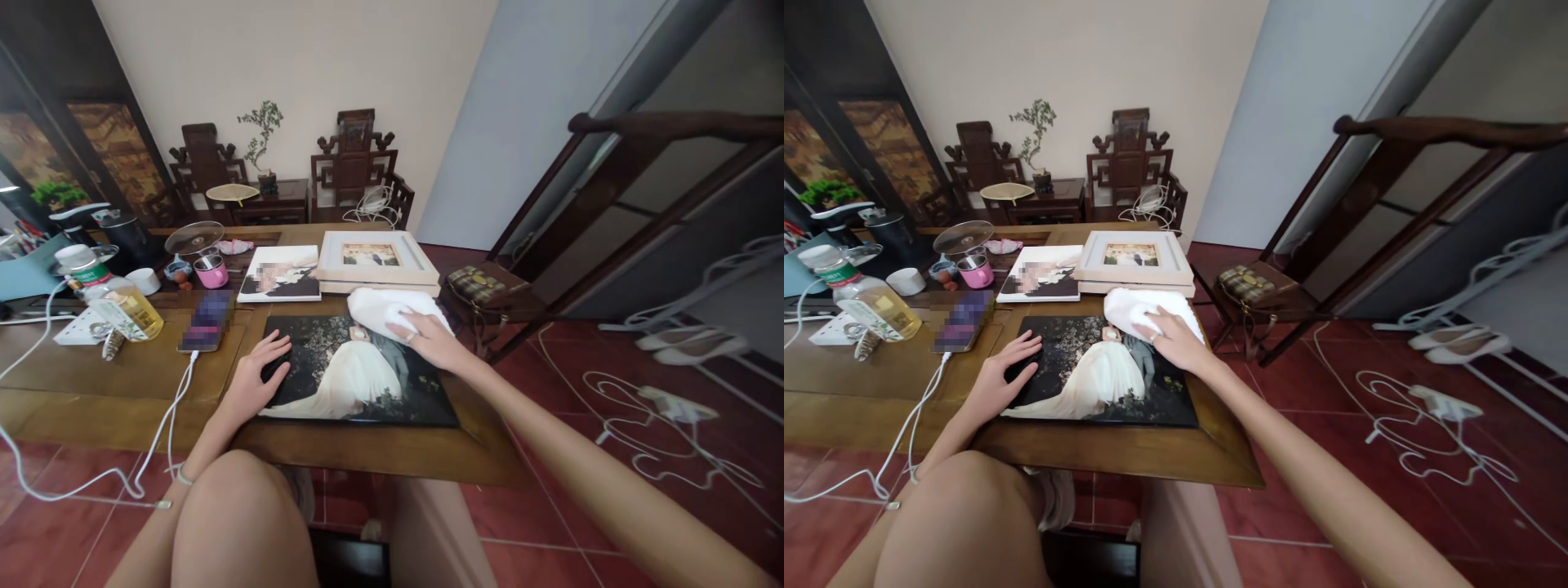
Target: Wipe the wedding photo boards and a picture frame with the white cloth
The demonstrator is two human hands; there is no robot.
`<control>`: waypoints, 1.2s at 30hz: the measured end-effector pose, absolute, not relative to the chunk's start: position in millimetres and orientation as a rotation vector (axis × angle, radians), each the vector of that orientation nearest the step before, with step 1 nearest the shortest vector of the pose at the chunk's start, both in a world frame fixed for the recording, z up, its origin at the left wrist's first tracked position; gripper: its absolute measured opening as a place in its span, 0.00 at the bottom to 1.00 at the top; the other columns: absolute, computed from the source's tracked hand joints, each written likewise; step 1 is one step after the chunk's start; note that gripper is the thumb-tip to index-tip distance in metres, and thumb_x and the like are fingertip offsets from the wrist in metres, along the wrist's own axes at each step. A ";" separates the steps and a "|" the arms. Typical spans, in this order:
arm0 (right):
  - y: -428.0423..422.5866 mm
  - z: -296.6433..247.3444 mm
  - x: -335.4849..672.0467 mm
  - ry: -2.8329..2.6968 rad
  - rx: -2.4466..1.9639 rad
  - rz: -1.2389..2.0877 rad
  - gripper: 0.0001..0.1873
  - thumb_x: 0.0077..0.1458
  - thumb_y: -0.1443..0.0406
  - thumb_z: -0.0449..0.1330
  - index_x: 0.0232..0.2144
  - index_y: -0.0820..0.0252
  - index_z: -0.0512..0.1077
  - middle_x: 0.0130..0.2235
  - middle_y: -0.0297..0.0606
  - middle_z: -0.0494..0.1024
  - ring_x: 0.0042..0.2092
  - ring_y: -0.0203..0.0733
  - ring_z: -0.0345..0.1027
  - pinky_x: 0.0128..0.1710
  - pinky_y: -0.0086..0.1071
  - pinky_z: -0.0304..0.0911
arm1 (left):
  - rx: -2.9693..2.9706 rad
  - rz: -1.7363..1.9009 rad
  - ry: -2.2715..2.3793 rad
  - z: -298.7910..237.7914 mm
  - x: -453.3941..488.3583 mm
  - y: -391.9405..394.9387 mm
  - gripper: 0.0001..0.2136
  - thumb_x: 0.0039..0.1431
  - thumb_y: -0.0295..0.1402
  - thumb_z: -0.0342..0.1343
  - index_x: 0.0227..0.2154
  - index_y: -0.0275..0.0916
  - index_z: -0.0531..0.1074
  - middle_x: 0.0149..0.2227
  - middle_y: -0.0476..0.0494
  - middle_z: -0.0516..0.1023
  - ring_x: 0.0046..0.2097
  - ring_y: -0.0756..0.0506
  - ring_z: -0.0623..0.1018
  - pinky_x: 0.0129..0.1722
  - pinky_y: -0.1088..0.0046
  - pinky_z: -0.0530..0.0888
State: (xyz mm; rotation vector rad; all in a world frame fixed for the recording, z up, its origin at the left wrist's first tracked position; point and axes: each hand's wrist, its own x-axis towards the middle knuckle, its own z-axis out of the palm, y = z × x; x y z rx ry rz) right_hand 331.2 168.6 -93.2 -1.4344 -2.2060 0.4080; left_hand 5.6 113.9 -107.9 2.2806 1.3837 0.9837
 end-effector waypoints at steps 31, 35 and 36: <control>122.2 -97.9 337.6 -2.442 -1.200 0.212 0.13 0.60 0.64 0.49 0.33 0.59 0.73 0.61 0.49 0.66 0.63 0.54 0.56 0.64 0.55 0.47 | 2.311 0.806 1.452 -113.5 6.2 117.3 0.24 0.64 0.41 0.48 0.59 0.35 0.64 0.64 0.36 0.62 0.66 0.40 0.60 0.65 0.54 0.57; 51.8 -97.6 336.3 -2.583 -0.950 0.215 0.09 0.53 0.72 0.52 0.26 0.59 0.70 0.61 0.50 0.64 0.65 0.53 0.49 0.65 0.57 0.39 | 2.326 0.830 1.439 -115.5 6.3 117.8 0.24 0.64 0.41 0.48 0.59 0.35 0.64 0.64 0.36 0.62 0.65 0.40 0.60 0.64 0.53 0.57; 38.3 -96.3 335.6 -2.622 -0.887 0.225 0.08 0.51 0.73 0.53 0.25 0.59 0.70 0.61 0.49 0.65 0.66 0.53 0.48 0.65 0.59 0.38 | 2.330 0.833 1.434 -115.9 6.3 118.0 0.23 0.64 0.41 0.48 0.59 0.35 0.64 0.63 0.36 0.62 0.66 0.40 0.60 0.64 0.53 0.57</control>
